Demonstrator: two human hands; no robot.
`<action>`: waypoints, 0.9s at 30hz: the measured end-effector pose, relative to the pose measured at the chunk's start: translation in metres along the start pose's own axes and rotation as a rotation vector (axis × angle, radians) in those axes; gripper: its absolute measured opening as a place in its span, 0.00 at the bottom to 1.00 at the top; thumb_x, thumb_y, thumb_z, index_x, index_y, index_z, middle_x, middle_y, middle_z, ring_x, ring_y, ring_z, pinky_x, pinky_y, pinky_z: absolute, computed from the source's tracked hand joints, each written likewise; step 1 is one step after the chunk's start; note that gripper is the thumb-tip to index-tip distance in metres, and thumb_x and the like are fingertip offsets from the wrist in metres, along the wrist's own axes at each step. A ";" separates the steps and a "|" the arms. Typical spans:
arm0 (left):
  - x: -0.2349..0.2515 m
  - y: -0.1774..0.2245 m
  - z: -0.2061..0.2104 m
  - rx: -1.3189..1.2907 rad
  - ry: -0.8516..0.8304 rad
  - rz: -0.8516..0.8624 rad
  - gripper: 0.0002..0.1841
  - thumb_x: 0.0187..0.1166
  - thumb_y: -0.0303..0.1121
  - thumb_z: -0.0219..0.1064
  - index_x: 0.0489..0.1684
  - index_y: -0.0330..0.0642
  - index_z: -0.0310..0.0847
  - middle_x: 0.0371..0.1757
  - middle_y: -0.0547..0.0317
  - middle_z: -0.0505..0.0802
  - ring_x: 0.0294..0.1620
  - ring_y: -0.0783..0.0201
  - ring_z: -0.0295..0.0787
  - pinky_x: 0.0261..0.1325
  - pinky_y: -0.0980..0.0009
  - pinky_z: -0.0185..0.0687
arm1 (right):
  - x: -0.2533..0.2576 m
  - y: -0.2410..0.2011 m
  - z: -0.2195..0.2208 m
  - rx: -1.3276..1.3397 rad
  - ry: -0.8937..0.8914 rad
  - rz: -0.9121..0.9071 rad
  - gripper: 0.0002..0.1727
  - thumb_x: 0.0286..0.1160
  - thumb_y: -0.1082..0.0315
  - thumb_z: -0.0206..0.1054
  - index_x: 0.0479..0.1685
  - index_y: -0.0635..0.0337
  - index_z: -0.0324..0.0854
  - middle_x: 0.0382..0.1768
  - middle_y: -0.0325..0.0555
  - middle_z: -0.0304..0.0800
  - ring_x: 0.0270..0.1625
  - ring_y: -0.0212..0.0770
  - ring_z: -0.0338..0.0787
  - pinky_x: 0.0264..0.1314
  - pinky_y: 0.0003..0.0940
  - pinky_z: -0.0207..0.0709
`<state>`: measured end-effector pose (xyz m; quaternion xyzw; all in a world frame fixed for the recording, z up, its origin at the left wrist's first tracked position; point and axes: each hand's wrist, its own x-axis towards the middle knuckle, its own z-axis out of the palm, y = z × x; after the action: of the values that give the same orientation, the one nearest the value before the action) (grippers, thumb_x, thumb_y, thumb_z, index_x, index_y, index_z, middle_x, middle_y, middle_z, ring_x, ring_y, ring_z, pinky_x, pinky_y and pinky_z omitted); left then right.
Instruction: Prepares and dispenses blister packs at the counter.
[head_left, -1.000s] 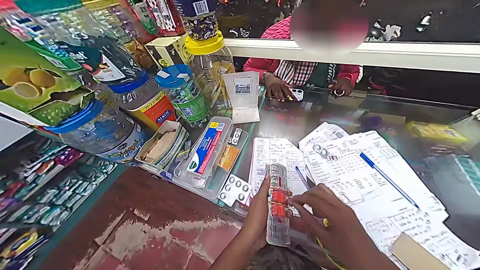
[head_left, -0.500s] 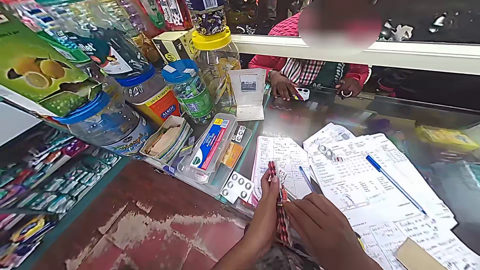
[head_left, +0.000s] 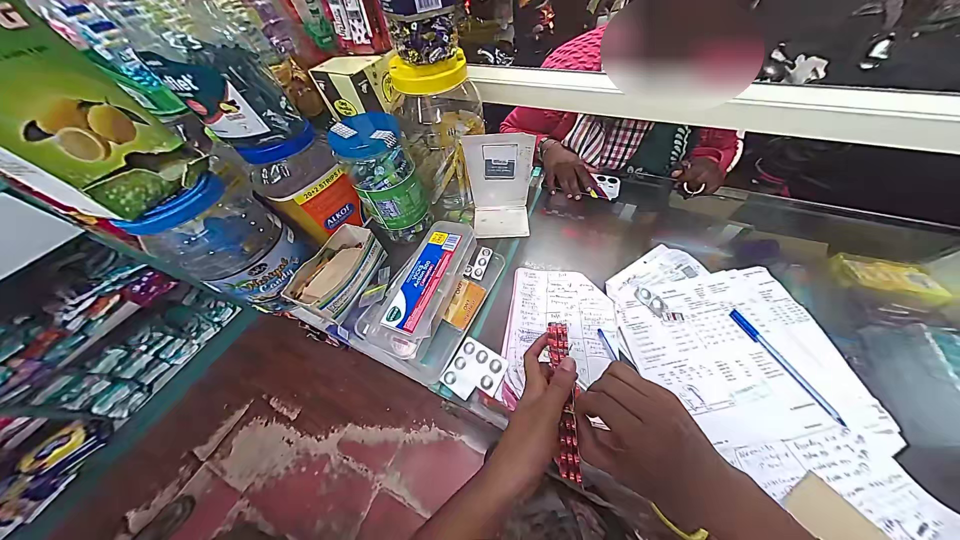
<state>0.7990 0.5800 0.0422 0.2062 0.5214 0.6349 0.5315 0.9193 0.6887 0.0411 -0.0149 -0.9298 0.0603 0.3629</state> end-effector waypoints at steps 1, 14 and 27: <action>0.001 0.000 0.000 0.001 -0.013 -0.004 0.35 0.90 0.47 0.51 0.92 0.44 0.38 0.52 0.55 0.84 0.46 0.70 0.88 0.51 0.71 0.87 | 0.000 0.003 -0.002 0.051 -0.013 0.001 0.06 0.69 0.63 0.65 0.27 0.51 0.80 0.22 0.37 0.81 0.31 0.35 0.79 0.31 0.22 0.70; 0.014 -0.003 0.000 0.007 0.095 0.035 0.32 0.93 0.47 0.46 0.91 0.41 0.42 0.50 0.54 0.84 0.45 0.69 0.88 0.51 0.71 0.86 | -0.011 0.029 -0.014 0.860 -0.356 0.123 0.09 0.77 0.62 0.66 0.40 0.60 0.76 0.37 0.44 0.81 0.39 0.25 0.80 0.41 0.11 0.71; 0.051 0.010 0.006 -0.274 0.400 0.146 0.26 0.96 0.42 0.40 0.86 0.35 0.53 0.48 0.52 0.86 0.41 0.69 0.89 0.47 0.73 0.87 | -0.012 -0.005 -0.002 -0.050 -0.192 -0.060 0.15 0.84 0.58 0.56 0.37 0.53 0.87 0.16 0.36 0.78 0.16 0.35 0.78 0.14 0.27 0.66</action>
<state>0.7813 0.6293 0.0387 0.0394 0.5089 0.7645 0.3936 0.9298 0.6829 0.0356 0.0096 -0.9615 0.0276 0.2733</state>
